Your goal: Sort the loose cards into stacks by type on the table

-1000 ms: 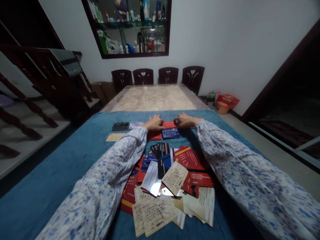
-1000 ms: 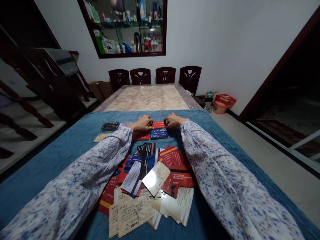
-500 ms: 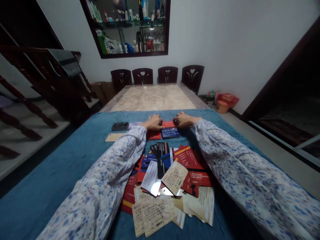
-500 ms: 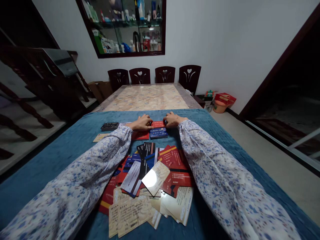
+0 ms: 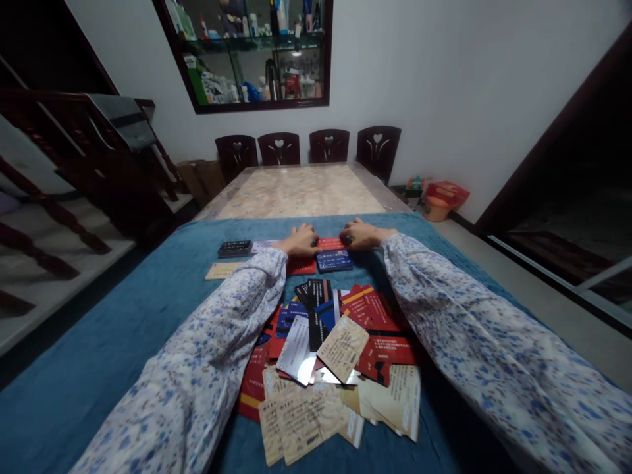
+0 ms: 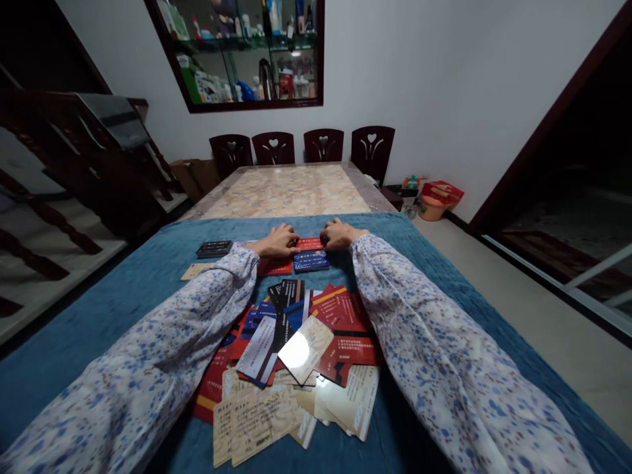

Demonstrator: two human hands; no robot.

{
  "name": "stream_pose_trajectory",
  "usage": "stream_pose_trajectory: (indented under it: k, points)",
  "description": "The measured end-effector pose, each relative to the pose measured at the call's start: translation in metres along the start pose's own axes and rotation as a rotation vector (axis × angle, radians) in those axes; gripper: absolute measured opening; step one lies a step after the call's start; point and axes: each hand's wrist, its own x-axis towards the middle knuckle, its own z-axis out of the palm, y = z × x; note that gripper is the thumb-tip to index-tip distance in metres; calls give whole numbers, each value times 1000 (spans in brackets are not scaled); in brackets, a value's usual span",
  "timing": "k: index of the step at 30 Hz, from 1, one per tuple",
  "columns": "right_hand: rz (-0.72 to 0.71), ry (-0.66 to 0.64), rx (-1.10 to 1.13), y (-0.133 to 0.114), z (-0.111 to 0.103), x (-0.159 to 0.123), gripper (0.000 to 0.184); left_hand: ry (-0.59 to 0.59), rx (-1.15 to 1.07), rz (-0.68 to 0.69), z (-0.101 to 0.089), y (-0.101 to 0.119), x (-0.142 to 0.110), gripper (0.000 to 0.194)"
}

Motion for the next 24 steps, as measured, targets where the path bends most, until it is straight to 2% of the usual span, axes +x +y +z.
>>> stream_pose_trajectory:
  k: [9, 17, 24]
  points:
    - [5, 24, -2, 5, 5, 4, 54, 12, 20, 2, 2, -2, -1, 34]
    - [31, 41, 4, 8, 6, 1, 58, 52, 1, -6, 3, -3, -6, 30]
    - [16, 111, 35, 9, -1, -12, 53, 112, -15, 11, 1, 0, -23, 32]
